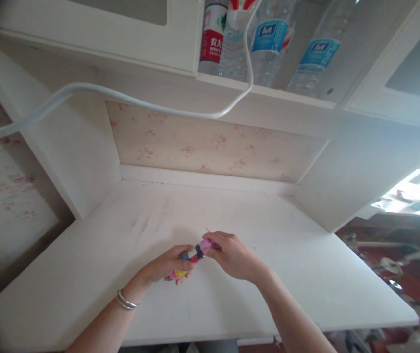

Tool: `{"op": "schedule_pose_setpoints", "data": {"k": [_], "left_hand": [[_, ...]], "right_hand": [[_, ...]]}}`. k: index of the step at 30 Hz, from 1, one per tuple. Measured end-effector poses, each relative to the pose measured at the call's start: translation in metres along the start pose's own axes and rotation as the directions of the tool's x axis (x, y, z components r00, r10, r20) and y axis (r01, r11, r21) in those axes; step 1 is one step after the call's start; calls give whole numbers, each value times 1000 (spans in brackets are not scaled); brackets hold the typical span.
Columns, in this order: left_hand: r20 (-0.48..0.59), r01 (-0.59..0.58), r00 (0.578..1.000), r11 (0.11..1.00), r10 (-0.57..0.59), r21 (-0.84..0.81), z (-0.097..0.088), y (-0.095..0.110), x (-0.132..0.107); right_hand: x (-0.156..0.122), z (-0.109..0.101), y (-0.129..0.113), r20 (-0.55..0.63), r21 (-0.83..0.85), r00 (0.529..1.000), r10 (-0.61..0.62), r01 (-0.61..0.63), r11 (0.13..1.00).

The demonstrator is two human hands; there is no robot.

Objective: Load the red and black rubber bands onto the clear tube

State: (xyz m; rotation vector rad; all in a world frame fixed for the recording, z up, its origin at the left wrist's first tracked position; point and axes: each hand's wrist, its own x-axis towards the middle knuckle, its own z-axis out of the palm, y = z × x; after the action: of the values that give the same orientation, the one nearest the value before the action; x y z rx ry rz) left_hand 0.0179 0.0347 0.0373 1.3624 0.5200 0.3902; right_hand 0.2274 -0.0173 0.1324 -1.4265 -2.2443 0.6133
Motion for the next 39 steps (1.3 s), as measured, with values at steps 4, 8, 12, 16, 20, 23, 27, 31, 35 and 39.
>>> {"op": "schedule_pose_setpoints", "data": {"k": [4,8,12,16,20,23,27,31,35,39], "left_hand": [[-30,1,1000,1000,-1,-8,-1,-3,0],[124,66,991,979,-43,-191,-7,-7,-4],[391,196,919,913,-44,-357,-17,-13,-5],[560,262,829,876,10,-404,-25,-18,-5],[474,170,878,889,59,-425,-23,-15,-6],[363,89,930,919,61,-384,-17,-8,-7],[161,-28,984,966,71,-256,-8,2,-8],[39,-38,998,995,42,-88,-4,5,-5],[12,20,1000,1000,-20,18,-2,3,-3],[-20,58,998,995,-56,83,-1,4,-3]], "right_hand": [[-1,2,0,30,114,1000,-4,0,993],[-4,2,-5,39,225,997,-67,57,973],[-6,-4,-22,73,269,976,-207,181,946],[-4,-11,-35,126,284,941,-315,270,920],[2,-11,-30,116,210,956,-269,242,947],[5,-8,-20,68,102,984,-167,160,982],[3,-2,-16,-21,-20,999,-48,47,999],[0,3,-15,-59,-1,997,-58,58,998],[0,4,-10,-33,-23,999,-20,19,1000],[-1,7,-3,-20,-65,1000,-15,14,998]]}}
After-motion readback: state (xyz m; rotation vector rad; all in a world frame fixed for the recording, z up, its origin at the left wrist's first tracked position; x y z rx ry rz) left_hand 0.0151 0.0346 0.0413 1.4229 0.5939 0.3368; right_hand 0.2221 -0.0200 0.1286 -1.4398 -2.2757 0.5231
